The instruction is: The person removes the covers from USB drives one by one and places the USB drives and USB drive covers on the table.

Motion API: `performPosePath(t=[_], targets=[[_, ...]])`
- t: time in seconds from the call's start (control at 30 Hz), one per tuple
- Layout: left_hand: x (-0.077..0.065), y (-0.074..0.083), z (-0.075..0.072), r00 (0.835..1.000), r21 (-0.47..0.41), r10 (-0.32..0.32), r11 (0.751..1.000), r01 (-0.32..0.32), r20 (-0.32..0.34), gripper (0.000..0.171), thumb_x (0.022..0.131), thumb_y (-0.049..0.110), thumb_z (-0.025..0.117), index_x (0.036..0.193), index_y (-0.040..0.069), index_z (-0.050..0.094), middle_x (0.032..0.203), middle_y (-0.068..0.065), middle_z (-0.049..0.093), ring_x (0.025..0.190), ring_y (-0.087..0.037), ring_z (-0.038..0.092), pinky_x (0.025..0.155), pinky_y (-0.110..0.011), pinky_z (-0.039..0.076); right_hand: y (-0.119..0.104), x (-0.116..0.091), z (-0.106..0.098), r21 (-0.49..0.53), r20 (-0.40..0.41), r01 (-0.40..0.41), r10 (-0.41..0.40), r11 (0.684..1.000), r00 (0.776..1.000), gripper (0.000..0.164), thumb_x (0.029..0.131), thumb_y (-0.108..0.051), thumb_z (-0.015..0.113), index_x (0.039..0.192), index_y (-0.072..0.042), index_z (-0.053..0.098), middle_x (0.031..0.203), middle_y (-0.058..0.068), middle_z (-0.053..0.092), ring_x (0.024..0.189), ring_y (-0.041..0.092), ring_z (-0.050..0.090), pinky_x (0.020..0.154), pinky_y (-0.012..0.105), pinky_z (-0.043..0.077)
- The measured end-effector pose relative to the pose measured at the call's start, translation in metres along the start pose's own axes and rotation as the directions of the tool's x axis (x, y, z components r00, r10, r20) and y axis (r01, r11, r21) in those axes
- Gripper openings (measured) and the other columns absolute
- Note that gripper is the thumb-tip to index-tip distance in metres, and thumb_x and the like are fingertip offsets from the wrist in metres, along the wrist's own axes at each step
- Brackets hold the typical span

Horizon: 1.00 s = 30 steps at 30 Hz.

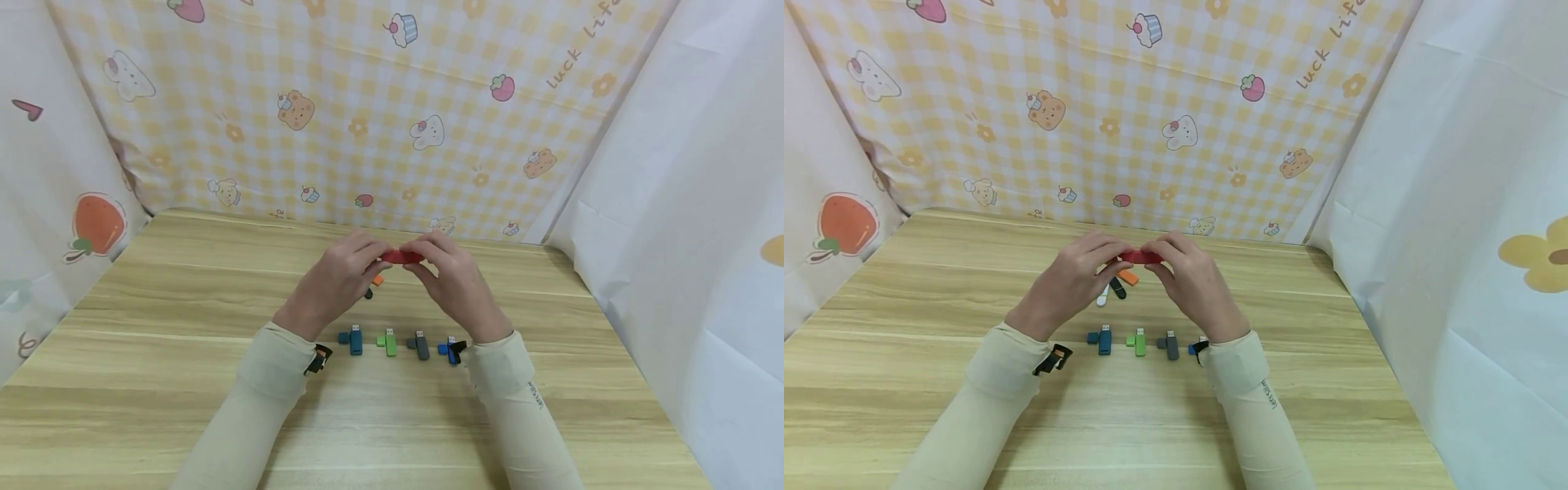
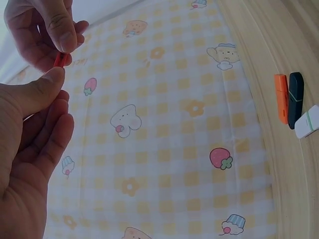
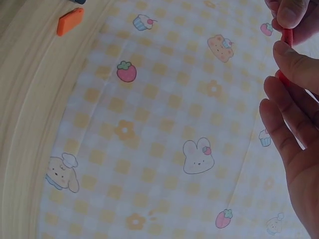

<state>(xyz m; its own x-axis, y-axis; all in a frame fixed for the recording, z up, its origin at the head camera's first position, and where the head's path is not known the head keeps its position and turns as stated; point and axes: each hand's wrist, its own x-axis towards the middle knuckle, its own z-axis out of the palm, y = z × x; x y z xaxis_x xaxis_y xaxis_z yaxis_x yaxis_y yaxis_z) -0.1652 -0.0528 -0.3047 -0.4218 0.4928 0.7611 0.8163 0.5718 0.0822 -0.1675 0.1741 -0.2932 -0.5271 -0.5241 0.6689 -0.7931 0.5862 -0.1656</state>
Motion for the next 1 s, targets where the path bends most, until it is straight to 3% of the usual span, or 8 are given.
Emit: performPosePath(t=[0.83,1.0], targets=[[-0.0004,-0.0002,0.0008,1.0,0.013,-0.012,1.0,0.012,0.002,0.02,0.093,0.008,0.085,0.109,-0.003,0.079,0.102,-0.013,0.079,0.091,-0.024,0.074,0.084,-0.032,0.067,0.0023,-0.0013,-0.0004,0.013,0.013,-0.008,0.008,1.0,1.0,0.027,0.09,-0.001,0.086,0.116,-0.003,0.078,0.112,0.008,0.073,0.096,0.02,0.073,0.088,0.033,0.066],[-0.0006,-0.0026,-0.0015,1.0,-0.024,-0.021,0.999,0.022,0.018,0.018,0.096,0.007,0.081,0.11,-0.004,0.078,0.103,-0.014,0.079,0.092,-0.025,0.075,0.083,-0.031,0.067,0.0057,-0.0018,-0.0026,0.015,0.028,-0.013,0.013,1.0,1.0,0.025,0.093,-0.001,0.083,0.117,-0.003,0.077,0.114,0.01,0.074,0.098,0.022,0.075,0.09,0.034,0.066]])
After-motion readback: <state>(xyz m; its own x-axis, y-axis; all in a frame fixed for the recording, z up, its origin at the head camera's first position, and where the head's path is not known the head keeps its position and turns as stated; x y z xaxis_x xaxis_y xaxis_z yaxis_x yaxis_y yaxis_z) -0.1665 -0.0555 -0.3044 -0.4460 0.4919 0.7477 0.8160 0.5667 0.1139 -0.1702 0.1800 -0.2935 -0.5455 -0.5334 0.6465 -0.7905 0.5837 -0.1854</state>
